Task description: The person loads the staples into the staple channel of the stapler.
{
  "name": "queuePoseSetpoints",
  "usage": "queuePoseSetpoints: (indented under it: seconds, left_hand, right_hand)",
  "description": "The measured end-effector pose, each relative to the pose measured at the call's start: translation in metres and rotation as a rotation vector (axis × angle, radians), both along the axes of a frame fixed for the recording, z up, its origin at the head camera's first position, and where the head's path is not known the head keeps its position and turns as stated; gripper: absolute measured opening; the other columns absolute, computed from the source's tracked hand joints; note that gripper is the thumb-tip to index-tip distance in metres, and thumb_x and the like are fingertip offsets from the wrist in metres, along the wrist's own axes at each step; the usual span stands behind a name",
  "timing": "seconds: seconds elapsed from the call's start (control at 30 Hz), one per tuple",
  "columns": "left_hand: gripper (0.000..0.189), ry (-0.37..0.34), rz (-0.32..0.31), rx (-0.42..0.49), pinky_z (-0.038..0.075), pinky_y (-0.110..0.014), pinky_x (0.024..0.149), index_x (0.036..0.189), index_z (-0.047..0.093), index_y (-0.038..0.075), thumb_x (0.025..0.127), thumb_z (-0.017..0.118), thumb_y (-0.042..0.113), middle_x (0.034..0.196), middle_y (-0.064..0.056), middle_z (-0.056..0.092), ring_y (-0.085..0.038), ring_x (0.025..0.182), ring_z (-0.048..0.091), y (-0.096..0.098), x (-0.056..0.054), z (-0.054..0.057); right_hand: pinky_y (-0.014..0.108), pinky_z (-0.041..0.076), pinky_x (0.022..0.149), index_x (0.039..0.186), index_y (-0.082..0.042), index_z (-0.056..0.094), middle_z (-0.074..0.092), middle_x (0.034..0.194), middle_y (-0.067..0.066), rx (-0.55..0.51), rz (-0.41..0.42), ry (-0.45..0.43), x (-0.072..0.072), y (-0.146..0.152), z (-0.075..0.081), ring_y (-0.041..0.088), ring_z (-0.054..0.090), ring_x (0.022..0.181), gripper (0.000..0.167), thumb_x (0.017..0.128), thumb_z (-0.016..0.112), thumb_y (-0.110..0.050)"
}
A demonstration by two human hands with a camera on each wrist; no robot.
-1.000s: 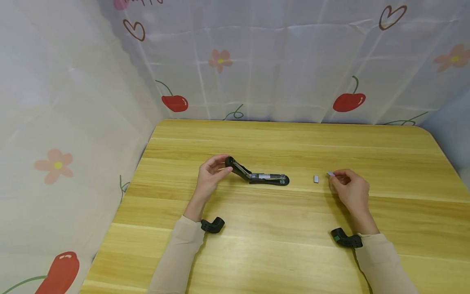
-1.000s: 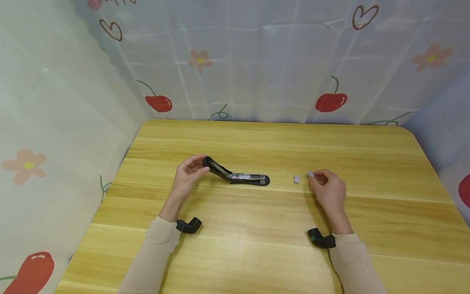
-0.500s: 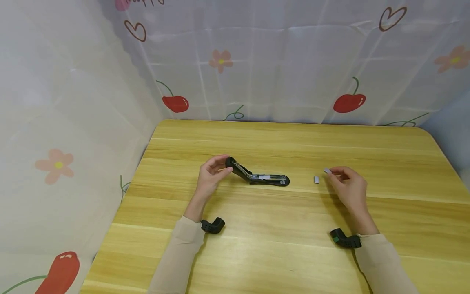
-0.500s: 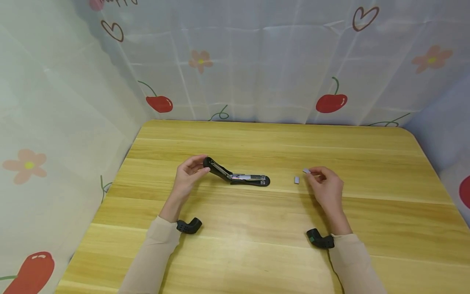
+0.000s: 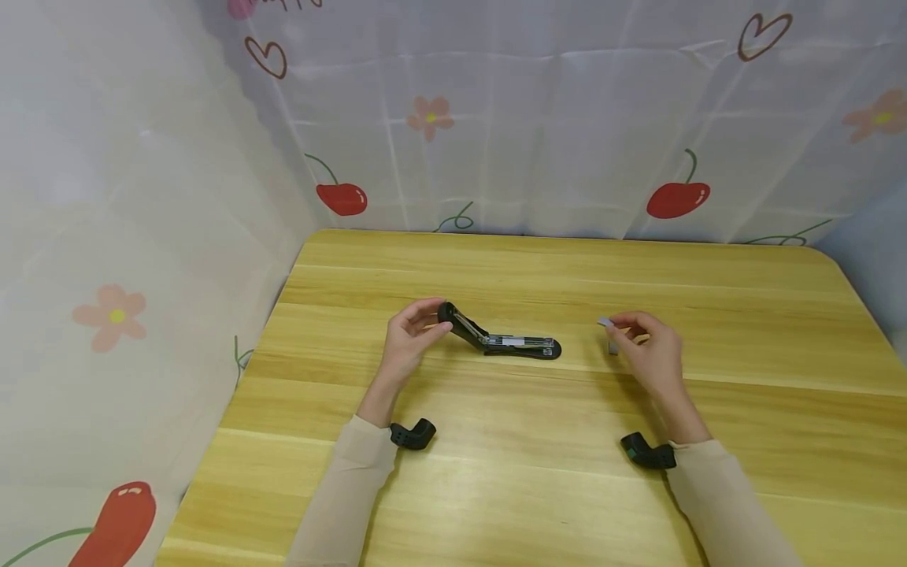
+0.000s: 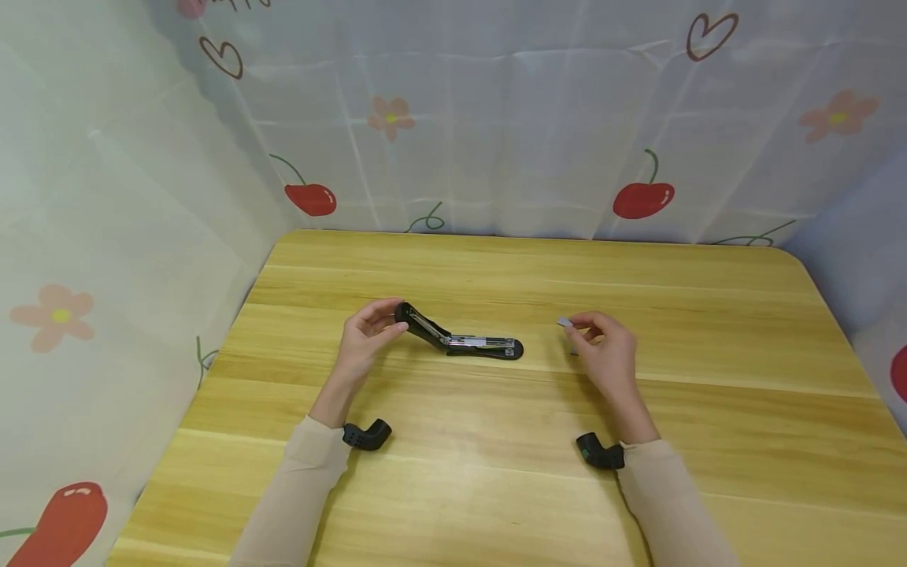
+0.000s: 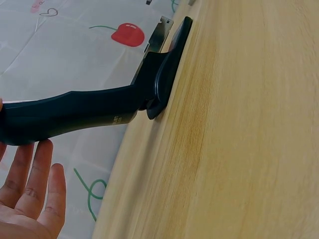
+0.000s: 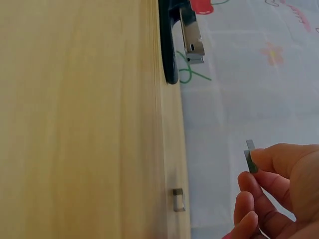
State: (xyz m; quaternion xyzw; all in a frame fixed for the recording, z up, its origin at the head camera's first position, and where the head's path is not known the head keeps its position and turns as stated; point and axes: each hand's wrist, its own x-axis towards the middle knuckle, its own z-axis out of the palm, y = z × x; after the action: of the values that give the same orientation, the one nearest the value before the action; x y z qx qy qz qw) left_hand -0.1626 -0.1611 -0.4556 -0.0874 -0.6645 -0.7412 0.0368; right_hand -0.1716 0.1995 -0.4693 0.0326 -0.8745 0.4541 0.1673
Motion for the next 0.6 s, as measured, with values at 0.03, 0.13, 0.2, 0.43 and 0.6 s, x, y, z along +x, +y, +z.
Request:
queuePoseSetpoints:
  seconds: [0.03,0.13,0.2,0.43,0.6]
  left_hand:
    - [0.04,0.0,-0.001,0.002,0.055,-0.021,0.082,0.126,0.056,-0.01,0.087,0.067,-0.006,0.108,0.008,0.065,-0.012,0.098,0.063,0.0,0.0,0.0]
    - [0.04,-0.002,-0.003,0.007,0.055,-0.021,0.082,0.126,0.056,-0.01,0.087,0.066,-0.006,0.109,0.008,0.065,-0.012,0.097,0.063,0.0,0.0,0.0]
    - [0.04,-0.006,-0.005,0.008,0.055,-0.02,0.082,0.126,0.056,-0.01,0.087,0.066,-0.007,0.11,0.008,0.065,-0.012,0.097,0.062,0.0,0.0,0.0]
    - [0.04,-0.01,-0.003,0.009,0.055,-0.02,0.082,0.127,0.056,-0.01,0.088,0.065,-0.007,0.111,0.007,0.064,-0.012,0.097,0.062,0.0,-0.001,0.001]
    - [0.04,-0.013,-0.004,0.004,0.055,-0.02,0.083,0.127,0.057,-0.009,0.088,0.065,-0.006,0.112,0.006,0.064,-0.011,0.097,0.062,0.0,-0.001,0.0]
  right_hand:
    - [0.01,0.041,0.049,0.095,-0.002,0.073,0.061,0.081,-0.015,-0.002,0.007,0.002,0.0,-0.002,0.0,-0.003,0.052,0.065,0.011,0.088,0.072,-0.01]
    - [0.011,0.041,0.049,0.095,-0.002,0.073,0.066,0.082,-0.001,0.001,0.033,0.001,-0.001,-0.008,0.001,-0.003,0.052,0.066,0.01,0.088,0.072,-0.01]
    - [0.01,0.041,0.05,0.095,-0.002,0.073,0.068,0.084,0.007,0.01,0.054,-0.001,-0.002,-0.013,0.0,-0.003,0.051,0.067,0.01,0.088,0.072,-0.009]
    - [0.011,0.041,0.056,0.095,-0.004,0.074,0.071,0.088,0.012,0.069,0.142,-0.005,-0.001,-0.031,0.002,-0.002,0.049,0.07,0.011,0.085,0.075,-0.009]
    - [0.017,0.044,0.056,0.095,-0.006,0.075,0.071,0.088,0.008,0.112,0.221,0.012,-0.001,-0.044,0.003,0.002,0.051,0.072,0.01,0.085,0.076,-0.009]
